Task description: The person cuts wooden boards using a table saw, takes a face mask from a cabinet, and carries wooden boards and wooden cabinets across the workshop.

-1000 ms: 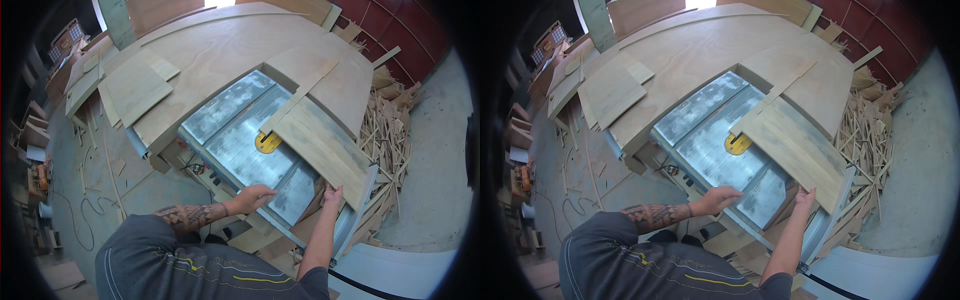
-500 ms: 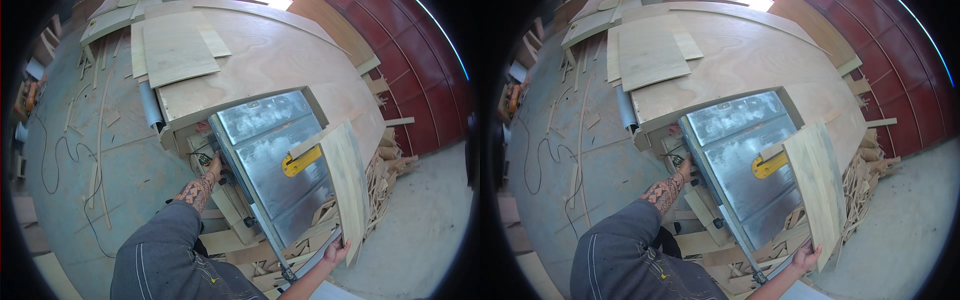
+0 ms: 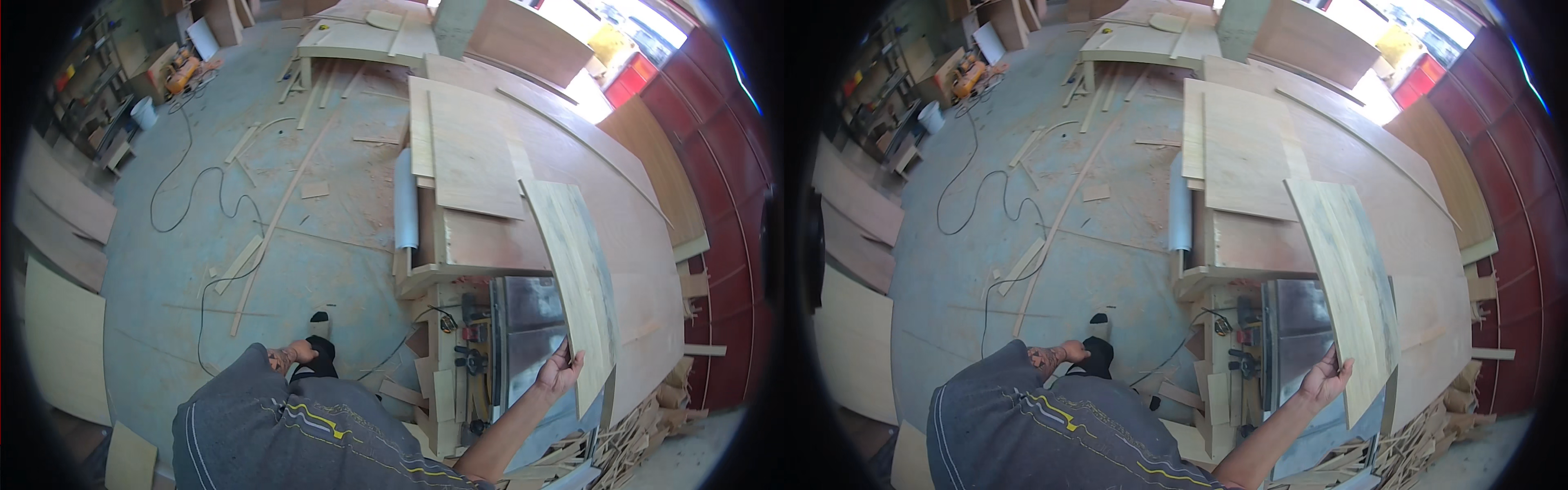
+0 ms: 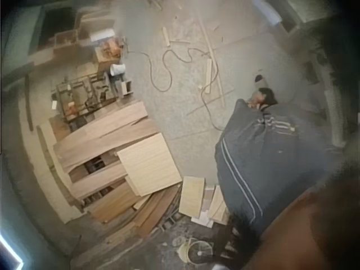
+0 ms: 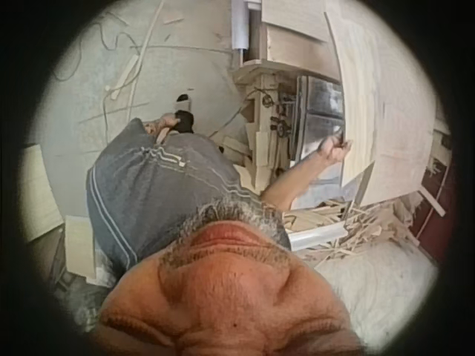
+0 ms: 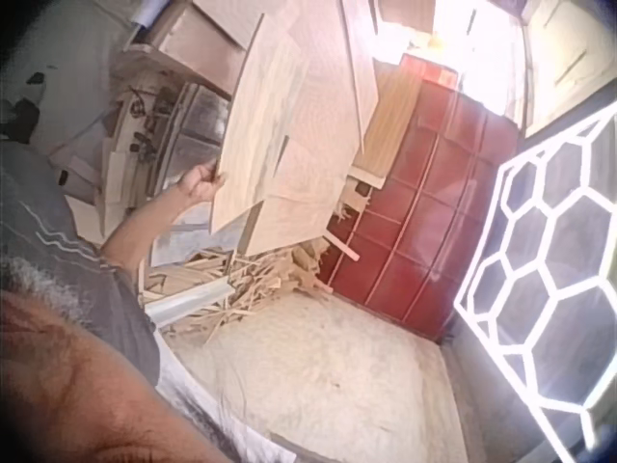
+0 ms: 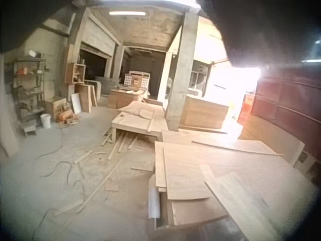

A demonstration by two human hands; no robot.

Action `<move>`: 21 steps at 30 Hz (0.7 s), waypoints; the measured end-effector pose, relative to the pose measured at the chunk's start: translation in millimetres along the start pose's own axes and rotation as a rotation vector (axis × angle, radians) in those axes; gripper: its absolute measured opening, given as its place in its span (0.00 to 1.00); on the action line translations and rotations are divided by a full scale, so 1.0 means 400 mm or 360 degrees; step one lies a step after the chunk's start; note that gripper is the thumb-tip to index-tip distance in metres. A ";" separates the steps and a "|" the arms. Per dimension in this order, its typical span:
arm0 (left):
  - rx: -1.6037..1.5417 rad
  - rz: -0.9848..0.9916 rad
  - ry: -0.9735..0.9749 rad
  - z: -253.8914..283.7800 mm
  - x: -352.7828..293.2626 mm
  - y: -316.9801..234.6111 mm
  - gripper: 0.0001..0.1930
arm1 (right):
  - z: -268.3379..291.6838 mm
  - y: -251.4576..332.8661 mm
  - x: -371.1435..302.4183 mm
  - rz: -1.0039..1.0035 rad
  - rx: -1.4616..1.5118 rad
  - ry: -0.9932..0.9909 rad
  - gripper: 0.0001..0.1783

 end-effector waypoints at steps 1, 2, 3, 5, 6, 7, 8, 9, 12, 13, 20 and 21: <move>-0.0016 0.0124 -0.0048 0.047 -0.009 0.109 0.29 | -0.014 -0.059 0.021 -0.0032 0.0037 0.0039 0.31; -0.0174 0.0217 -0.0151 0.084 -0.028 0.208 0.29 | -0.049 -0.148 0.031 -0.0095 0.0015 0.0058 0.31; -0.0306 0.0300 -0.0247 0.131 -0.040 0.290 0.28 | -0.082 -0.229 0.036 -0.0089 0.0003 0.0075 0.31; -0.0619 0.0406 -0.0624 0.198 -0.068 0.440 0.25 | -0.154 -0.421 0.059 -0.0185 0.0045 0.0021 0.32; -0.0655 0.0445 -0.0631 0.229 -0.072 0.502 0.25 | -0.186 -0.524 0.076 -0.0237 0.0035 0.0032 0.32; -0.0801 0.0470 -0.0780 0.264 -0.074 0.553 0.24 | -0.214 -0.613 0.096 -0.0286 0.0108 0.0080 0.31; -0.0960 0.0507 -0.0944 0.282 -0.094 0.608 0.23 | -0.249 -0.713 0.116 -0.0356 0.0185 0.0136 0.30; -0.1075 0.0565 -0.0944 0.320 -0.090 0.617 0.21 | -0.268 -0.792 0.155 -0.0375 0.0199 0.0104 0.29; -0.1258 0.0566 -0.1006 0.412 -0.094 0.677 0.20 | -0.325 -1.057 0.236 -0.0502 0.0128 -0.0143 0.27; -0.1267 0.0561 -0.1028 0.457 -0.083 0.687 0.20 | -0.321 -1.126 0.268 -0.0504 0.0196 -0.0292 0.26; -0.1934 0.0520 -0.1143 0.549 -0.017 0.768 0.19 | -0.320 -1.428 0.303 -0.0751 0.0067 -0.0630 0.29; -0.1930 0.0555 -0.1134 0.524 -0.009 0.790 0.19 | -0.327 -1.465 0.255 -0.0954 0.0117 -0.0784 0.34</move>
Point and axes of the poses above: each hand's wrist, its own x-axis towards the middle knuckle, its own z-axis out of the back of the hand, y = z × x, the point moved 3 cm from there along x, towards the middle knuckle
